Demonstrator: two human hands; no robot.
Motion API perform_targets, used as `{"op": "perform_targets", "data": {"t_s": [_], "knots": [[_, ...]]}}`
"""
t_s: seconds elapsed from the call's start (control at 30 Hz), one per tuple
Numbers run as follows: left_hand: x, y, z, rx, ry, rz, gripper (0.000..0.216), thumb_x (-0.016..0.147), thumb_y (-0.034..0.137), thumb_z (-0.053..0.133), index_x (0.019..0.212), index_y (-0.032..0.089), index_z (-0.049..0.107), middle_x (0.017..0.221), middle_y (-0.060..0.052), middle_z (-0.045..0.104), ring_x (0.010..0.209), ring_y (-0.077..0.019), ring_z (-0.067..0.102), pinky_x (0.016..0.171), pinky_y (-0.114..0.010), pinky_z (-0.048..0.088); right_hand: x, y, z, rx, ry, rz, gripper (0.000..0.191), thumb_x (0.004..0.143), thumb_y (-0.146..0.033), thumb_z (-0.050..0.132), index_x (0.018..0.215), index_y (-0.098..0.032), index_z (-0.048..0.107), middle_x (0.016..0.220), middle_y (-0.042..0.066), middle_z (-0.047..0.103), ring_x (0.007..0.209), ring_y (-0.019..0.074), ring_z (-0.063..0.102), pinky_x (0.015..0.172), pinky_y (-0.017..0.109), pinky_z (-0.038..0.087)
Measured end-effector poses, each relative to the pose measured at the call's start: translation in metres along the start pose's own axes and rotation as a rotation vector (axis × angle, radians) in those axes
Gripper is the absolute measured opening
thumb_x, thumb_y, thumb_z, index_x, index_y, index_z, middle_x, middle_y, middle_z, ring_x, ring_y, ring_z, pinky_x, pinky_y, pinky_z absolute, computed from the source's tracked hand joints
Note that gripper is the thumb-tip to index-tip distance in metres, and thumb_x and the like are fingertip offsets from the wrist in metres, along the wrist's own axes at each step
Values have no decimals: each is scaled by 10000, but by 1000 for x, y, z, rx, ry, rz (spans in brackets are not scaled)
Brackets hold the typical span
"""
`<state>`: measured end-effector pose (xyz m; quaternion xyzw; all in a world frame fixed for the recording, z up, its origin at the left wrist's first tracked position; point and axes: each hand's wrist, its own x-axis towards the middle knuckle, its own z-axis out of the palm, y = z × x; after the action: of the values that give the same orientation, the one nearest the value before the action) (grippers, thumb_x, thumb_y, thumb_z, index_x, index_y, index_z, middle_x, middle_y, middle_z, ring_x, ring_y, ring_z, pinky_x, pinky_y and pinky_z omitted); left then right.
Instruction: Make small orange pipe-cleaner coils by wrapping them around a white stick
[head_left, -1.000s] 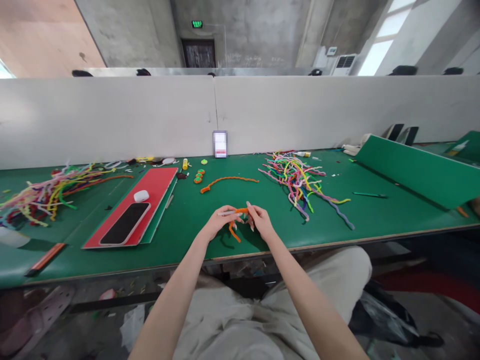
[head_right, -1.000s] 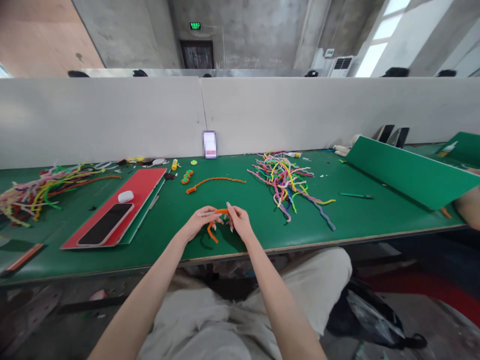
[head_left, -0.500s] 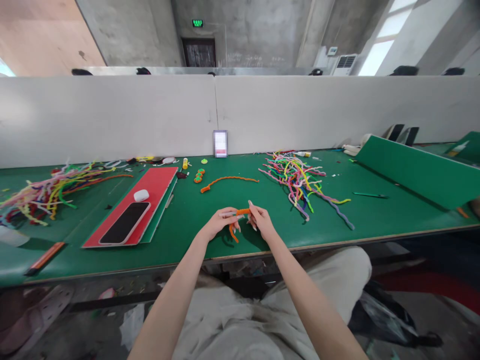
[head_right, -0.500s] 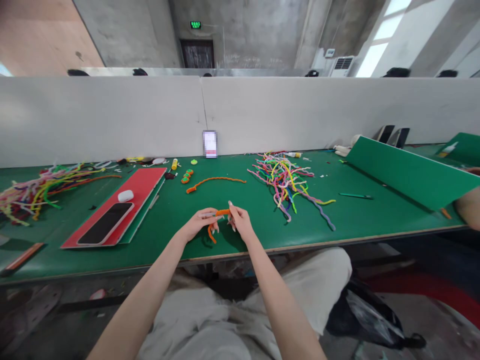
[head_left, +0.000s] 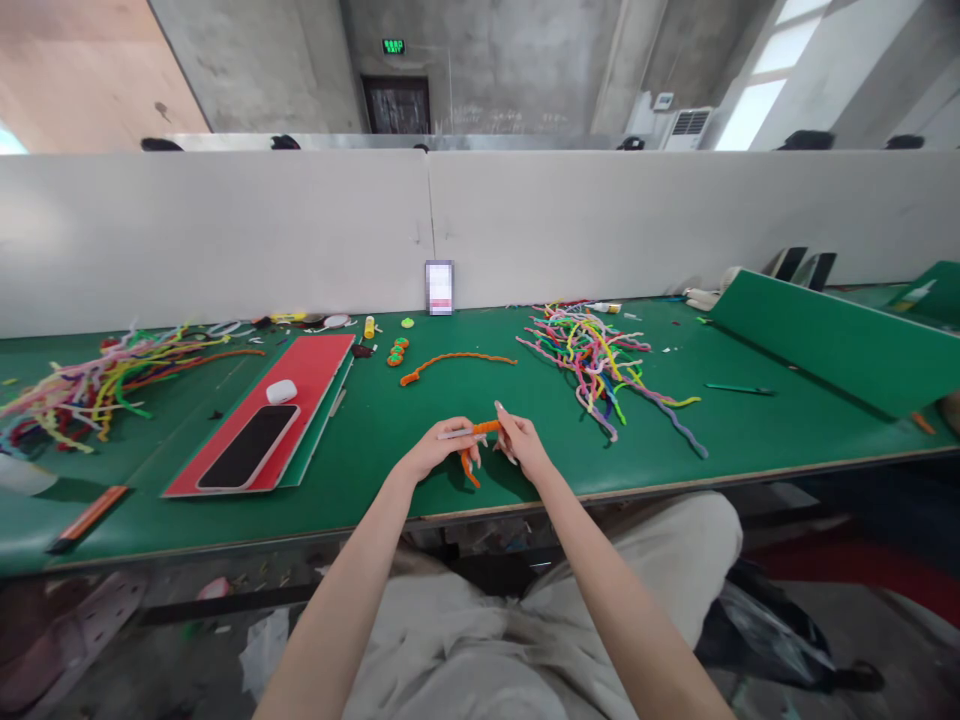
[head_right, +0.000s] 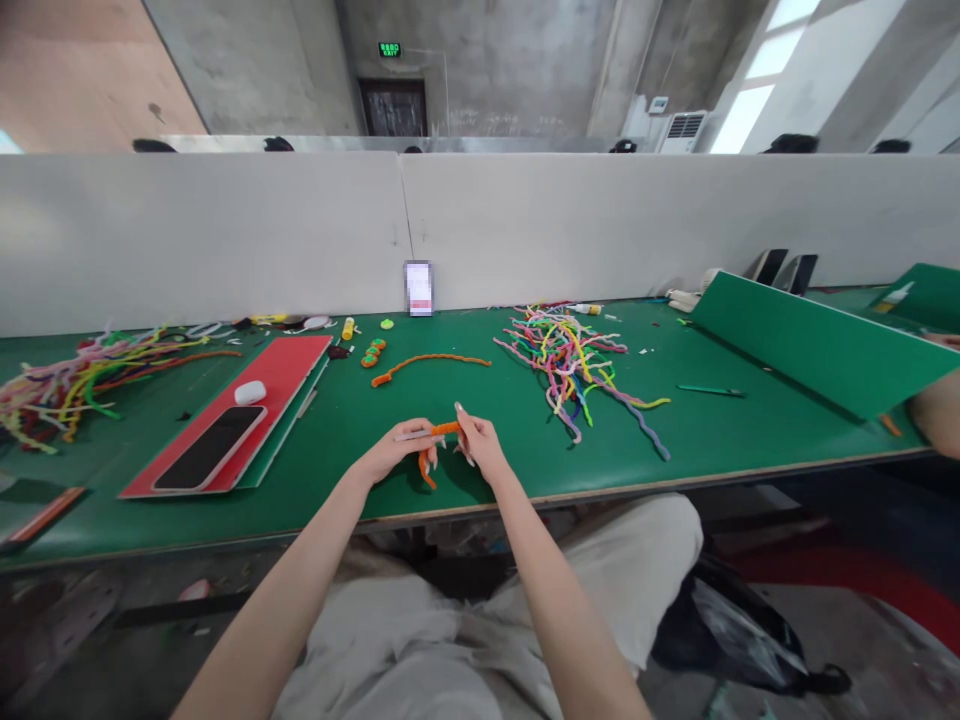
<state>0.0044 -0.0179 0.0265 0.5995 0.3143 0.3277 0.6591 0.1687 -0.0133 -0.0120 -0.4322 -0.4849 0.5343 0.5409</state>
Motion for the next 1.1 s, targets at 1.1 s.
{"op": "perform_targets", "data": {"t_s": [1.1], "knots": [[7, -5, -2, -64, 113, 7, 284, 660, 309, 688, 794, 89, 569, 679, -63, 664, 627, -143, 620, 664, -264, 468, -1, -1, 1, -41, -11, -31, 487, 762, -551, 478, 448, -186, 406, 295, -65, 375, 230, 49, 295, 288, 206, 200]]}}
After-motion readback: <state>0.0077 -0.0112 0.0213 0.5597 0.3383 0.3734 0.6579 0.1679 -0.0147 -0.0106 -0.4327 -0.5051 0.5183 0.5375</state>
